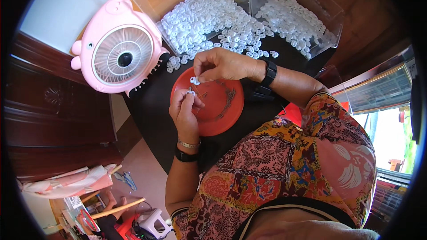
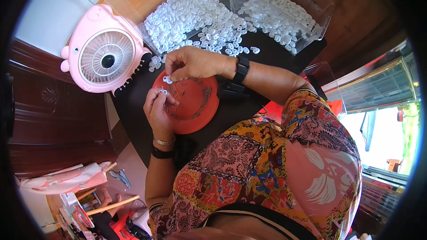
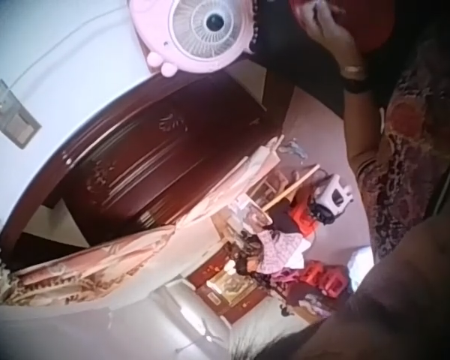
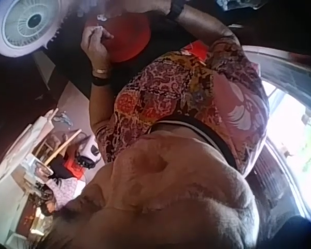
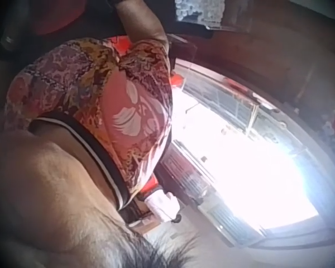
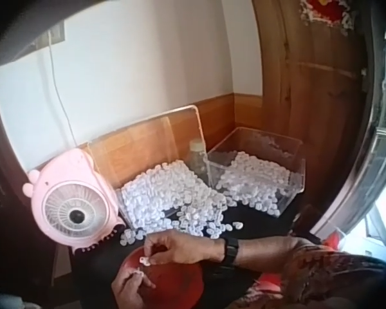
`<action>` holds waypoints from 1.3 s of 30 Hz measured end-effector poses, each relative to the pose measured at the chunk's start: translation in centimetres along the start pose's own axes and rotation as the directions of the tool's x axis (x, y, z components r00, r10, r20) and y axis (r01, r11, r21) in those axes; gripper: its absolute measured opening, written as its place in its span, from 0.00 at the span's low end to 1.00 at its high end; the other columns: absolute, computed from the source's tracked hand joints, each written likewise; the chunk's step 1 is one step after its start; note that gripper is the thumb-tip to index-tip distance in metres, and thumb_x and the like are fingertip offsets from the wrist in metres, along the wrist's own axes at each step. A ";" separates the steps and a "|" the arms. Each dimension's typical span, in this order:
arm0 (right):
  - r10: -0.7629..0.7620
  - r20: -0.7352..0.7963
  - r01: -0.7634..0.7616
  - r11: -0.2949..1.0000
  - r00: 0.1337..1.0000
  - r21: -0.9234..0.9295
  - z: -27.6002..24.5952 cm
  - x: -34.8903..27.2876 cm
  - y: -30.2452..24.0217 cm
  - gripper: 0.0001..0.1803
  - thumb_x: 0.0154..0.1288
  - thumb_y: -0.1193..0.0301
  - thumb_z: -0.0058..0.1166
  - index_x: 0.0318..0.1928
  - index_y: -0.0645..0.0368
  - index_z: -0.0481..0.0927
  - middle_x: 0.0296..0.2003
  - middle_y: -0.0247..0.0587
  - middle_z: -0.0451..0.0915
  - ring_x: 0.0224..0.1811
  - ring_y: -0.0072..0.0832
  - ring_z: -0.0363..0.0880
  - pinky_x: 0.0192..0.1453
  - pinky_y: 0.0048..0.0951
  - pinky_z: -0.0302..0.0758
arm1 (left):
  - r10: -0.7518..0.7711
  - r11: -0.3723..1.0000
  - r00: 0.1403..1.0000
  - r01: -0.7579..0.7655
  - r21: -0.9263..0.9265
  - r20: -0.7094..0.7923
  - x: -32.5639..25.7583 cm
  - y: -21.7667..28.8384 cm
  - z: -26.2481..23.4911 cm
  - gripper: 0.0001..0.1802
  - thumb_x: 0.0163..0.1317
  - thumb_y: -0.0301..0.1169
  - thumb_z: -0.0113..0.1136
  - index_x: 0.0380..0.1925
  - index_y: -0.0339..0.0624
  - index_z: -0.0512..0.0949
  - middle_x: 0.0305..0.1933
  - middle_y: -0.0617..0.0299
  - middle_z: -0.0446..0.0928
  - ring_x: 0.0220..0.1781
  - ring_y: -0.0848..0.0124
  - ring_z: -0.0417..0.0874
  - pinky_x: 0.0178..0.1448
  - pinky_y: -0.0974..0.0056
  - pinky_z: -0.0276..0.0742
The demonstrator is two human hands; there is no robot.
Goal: The person is manually assembling small white plastic components on a table.
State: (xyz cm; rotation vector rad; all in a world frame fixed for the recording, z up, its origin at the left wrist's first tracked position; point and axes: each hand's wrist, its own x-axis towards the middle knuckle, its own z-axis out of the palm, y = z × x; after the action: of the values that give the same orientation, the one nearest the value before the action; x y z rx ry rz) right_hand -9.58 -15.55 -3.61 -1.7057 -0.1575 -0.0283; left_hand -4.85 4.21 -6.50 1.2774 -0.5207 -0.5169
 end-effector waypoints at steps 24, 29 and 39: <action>-0.028 0.051 0.023 0.996 0.998 0.081 1.4 -0.1 0.4 0.11 0.62 0.81 0.57 0.46 0.65 0.80 0.40 0.35 0.81 0.44 0.19 0.78 0.51 0.22 0.75 | 0.054 0.998 0.999 -0.054 0.013 -0.006 0.1 -0.4 -0.2 0.09 0.67 0.28 0.46 0.31 0.37 0.72 0.25 0.61 0.75 0.26 0.73 0.77 0.33 0.72 0.70; -0.026 0.052 0.023 0.998 0.998 0.066 1.2 -0.3 0.3 0.10 0.62 0.81 0.57 0.45 0.65 0.80 0.40 0.35 0.81 0.43 0.19 0.78 0.51 0.22 0.75 | 0.044 0.998 0.999 -0.043 0.040 -0.025 0.1 -0.2 -0.1 0.09 0.67 0.28 0.45 0.30 0.37 0.72 0.25 0.61 0.74 0.25 0.73 0.77 0.33 0.72 0.70; -0.502 -0.493 0.020 0.714 0.711 -0.699 -3.4 1.1 1.3 0.17 0.58 0.74 0.60 0.49 0.58 0.79 0.43 0.44 0.80 0.46 0.35 0.80 0.46 0.31 0.78 | 0.056 0.998 0.998 -0.055 0.034 -0.031 0.1 -0.3 -0.1 0.08 0.66 0.27 0.47 0.30 0.35 0.73 0.24 0.61 0.75 0.26 0.74 0.76 0.31 0.72 0.69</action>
State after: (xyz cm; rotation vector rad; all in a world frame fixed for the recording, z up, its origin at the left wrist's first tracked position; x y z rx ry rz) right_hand -8.06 -19.02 -4.25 -2.2478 0.1536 -1.0408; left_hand -4.71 4.18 -6.77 1.2973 -0.5382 -0.4427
